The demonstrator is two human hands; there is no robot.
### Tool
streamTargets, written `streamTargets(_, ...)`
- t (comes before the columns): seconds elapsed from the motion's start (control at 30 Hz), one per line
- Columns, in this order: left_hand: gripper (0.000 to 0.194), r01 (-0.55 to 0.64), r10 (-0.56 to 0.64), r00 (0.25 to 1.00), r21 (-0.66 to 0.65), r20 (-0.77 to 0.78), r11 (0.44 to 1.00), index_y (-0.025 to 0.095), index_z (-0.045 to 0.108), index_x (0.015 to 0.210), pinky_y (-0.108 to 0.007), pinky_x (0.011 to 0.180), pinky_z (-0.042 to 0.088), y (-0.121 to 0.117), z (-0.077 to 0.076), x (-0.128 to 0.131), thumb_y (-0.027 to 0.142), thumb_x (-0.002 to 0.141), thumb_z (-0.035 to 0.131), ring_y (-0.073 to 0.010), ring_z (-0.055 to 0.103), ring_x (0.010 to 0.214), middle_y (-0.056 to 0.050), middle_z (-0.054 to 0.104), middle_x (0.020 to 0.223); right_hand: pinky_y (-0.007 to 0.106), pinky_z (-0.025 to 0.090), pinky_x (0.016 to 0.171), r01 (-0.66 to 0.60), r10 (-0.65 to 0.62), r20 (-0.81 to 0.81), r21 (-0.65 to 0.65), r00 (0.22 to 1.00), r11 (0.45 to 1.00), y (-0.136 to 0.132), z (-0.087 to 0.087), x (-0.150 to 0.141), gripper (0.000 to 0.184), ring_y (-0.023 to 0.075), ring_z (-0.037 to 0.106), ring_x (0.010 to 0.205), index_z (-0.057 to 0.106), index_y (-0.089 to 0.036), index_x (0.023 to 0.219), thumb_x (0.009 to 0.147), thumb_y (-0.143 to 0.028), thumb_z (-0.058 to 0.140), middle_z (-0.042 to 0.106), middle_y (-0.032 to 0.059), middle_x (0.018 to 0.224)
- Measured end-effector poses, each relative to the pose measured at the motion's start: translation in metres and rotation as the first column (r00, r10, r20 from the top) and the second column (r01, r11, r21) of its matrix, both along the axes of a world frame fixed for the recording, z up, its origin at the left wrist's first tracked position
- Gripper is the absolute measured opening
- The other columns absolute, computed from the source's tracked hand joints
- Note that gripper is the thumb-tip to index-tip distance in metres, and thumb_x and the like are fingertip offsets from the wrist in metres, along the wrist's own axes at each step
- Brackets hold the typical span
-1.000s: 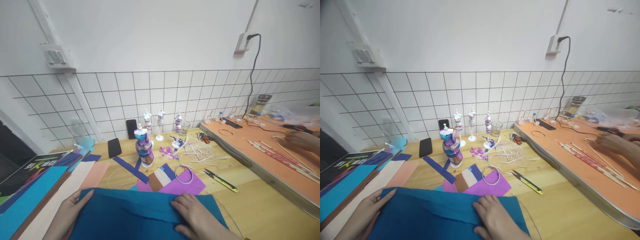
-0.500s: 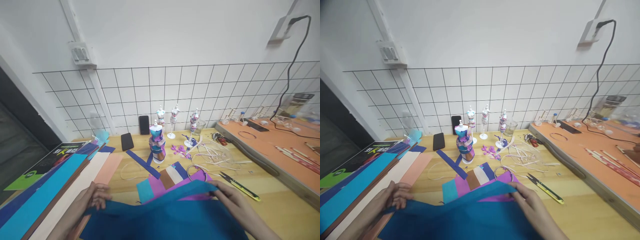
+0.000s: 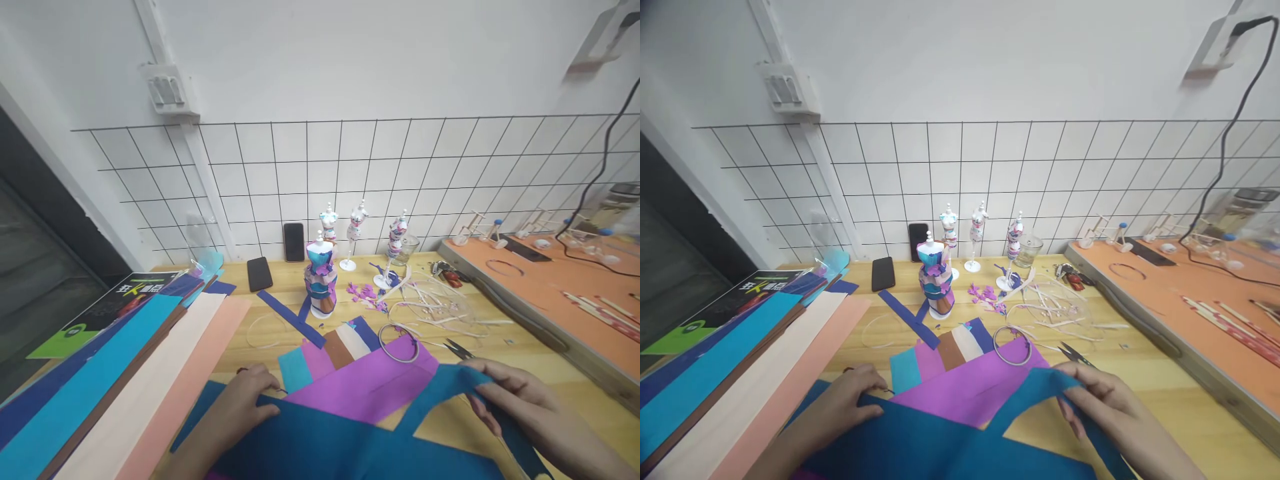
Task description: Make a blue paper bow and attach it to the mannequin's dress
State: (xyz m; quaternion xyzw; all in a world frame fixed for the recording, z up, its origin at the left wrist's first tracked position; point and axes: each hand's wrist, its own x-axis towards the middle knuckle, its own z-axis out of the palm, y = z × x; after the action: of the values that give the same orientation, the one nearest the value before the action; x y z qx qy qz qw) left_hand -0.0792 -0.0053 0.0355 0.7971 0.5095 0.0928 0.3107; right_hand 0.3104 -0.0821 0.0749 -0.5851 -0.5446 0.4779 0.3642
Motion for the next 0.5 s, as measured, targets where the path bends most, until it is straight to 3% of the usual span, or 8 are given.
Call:
streamTargets(0.13, 0.019, 0.026, -0.027, 0.998, -0.035, -0.049, 0.999, 0.02, 0.064, 0.08, -0.027, 0.065, 0.034, 0.001, -0.003, 0.012, 0.027, 0.063, 0.063, -0.0204, 0.051, 0.077, -0.001, 0.058, 0.076, 0.022, 0.044, 0.052, -0.235, 0.232, -0.038, -0.191, 0.972, 0.953, -0.007, -0.004, -0.01, 0.03, 0.0115, 0.052, 0.051, 0.06, -0.017, 0.07, 0.077, -0.045, 0.055, 0.055, -0.0004, 0.059)
streamTargets(0.23, 0.009, 0.046, -0.049, 0.995, -0.044, -0.085, 0.998, 0.019, 0.062, 0.07, -0.026, 0.063, 0.032, 0.002, -0.002, 0.014, 0.026, 0.064, 0.061, -0.0187, 0.05, 0.072, 0.0, 0.055, 0.068, 0.021, 0.044, 0.054, -0.273, 0.272, -0.044, -0.266, 0.961, 0.924, -0.013, -0.011, -0.013, 0.028, 0.0113, 0.054, 0.053, 0.061, -0.016, 0.067, 0.077, -0.042, 0.056, 0.056, -0.0004, 0.058)
streamTargets(0.43, 0.004, 0.073, -0.074, 0.997, -0.046, -0.03, 0.996, 0.02, 0.059, 0.065, -0.025, 0.063, 0.033, -0.007, 0.017, 0.008, 0.023, 0.066, 0.058, -0.0171, 0.051, 0.072, 0.0, 0.059, 0.073, 0.022, 0.044, 0.061, -0.341, 0.348, -0.019, -0.253, 0.937, 0.905, -0.012, -0.021, -0.004, 0.024, 0.0128, 0.056, 0.061, 0.064, -0.017, 0.069, 0.079, -0.036, 0.054, 0.059, 0.0001, 0.062)
streamTargets(0.5, 0.007, 0.035, -0.038, 0.997, -0.051, -0.062, 0.998, 0.021, 0.06, 0.062, -0.024, 0.059, 0.032, -0.012, 0.027, -0.002, 0.026, 0.067, 0.059, -0.0166, 0.051, 0.064, 0.001, 0.06, 0.066, 0.022, 0.043, 0.063, -0.334, 0.338, -0.025, -0.235, 0.941, 0.913, -0.008, -0.023, -0.001, 0.024, 0.0125, 0.055, 0.062, 0.064, -0.016, 0.067, 0.079, -0.035, 0.054, 0.058, -0.0004, 0.063)
